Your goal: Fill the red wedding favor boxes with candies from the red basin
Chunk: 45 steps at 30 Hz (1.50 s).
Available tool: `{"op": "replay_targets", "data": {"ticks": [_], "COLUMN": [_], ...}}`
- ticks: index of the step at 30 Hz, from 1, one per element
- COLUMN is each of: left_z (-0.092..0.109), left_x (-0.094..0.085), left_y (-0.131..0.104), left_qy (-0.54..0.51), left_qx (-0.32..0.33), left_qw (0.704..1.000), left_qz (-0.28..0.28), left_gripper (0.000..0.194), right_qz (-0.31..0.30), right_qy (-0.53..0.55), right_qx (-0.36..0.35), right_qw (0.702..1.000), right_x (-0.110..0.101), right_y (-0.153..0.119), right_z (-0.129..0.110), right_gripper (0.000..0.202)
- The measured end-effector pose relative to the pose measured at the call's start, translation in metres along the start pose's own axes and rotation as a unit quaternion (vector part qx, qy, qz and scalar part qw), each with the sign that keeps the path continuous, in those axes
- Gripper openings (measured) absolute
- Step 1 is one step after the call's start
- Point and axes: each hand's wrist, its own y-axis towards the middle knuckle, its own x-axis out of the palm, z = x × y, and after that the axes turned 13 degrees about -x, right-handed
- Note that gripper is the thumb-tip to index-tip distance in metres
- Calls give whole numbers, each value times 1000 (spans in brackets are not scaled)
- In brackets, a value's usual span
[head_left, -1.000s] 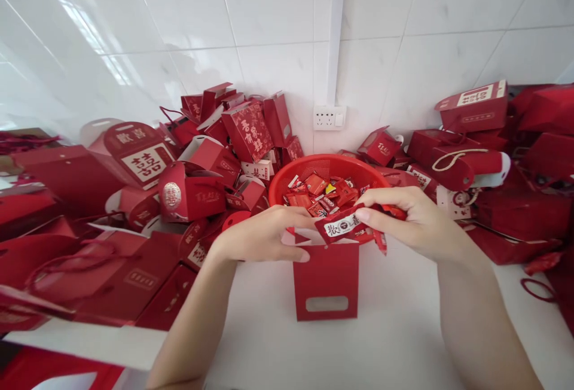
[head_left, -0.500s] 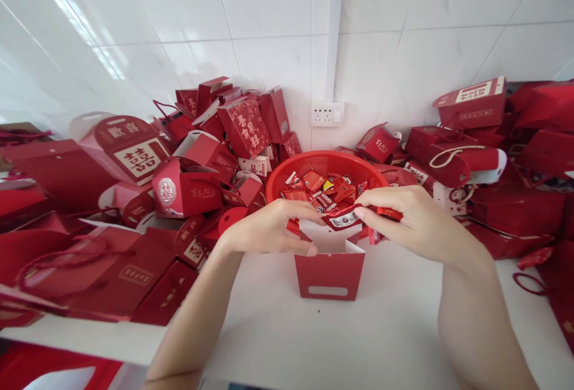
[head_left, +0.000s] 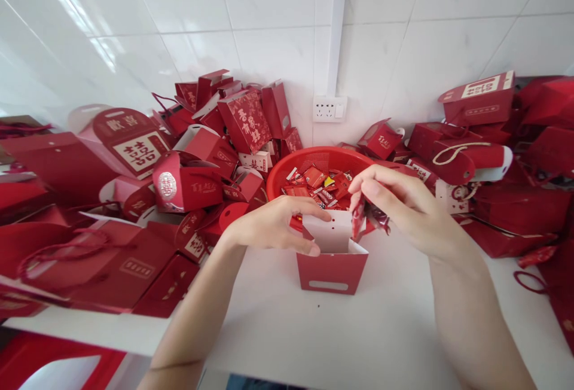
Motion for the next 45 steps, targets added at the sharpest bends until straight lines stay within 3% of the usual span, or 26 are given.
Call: {"op": "replay_targets", "data": {"ticks": [6,13,18,27,37,45], "left_z": [3,7,6,6,2,4], "left_x": [-1,0,-1,-1,-1,-2], "left_y": [0,-1,-1,-1,0,1], "left_qy": [16,17,-2,-11,-11,-1], "left_qx": [1,-3,6,11,3,10], "left_qw": [1000,1000,1000,1000,1000,1000], "left_qz": [4,3,-7,-6,-4,-6], "left_gripper": [46,36,30,34,43,38], "right_qz": [-35,-36,-83,-84,-57,-98], "right_qy": [55,-80,-89,-122,-27,-32], "right_qx": [60,25,38,14,7,-44], "right_qw": [996,996,992,989,998,994], "right_x": [9,24,29,26,25,27], "right_y": [4,4,0,-2,2,0], "right_z": [2,3,4,5,11,12], "right_gripper": [27,22,22,17,32,32]}}
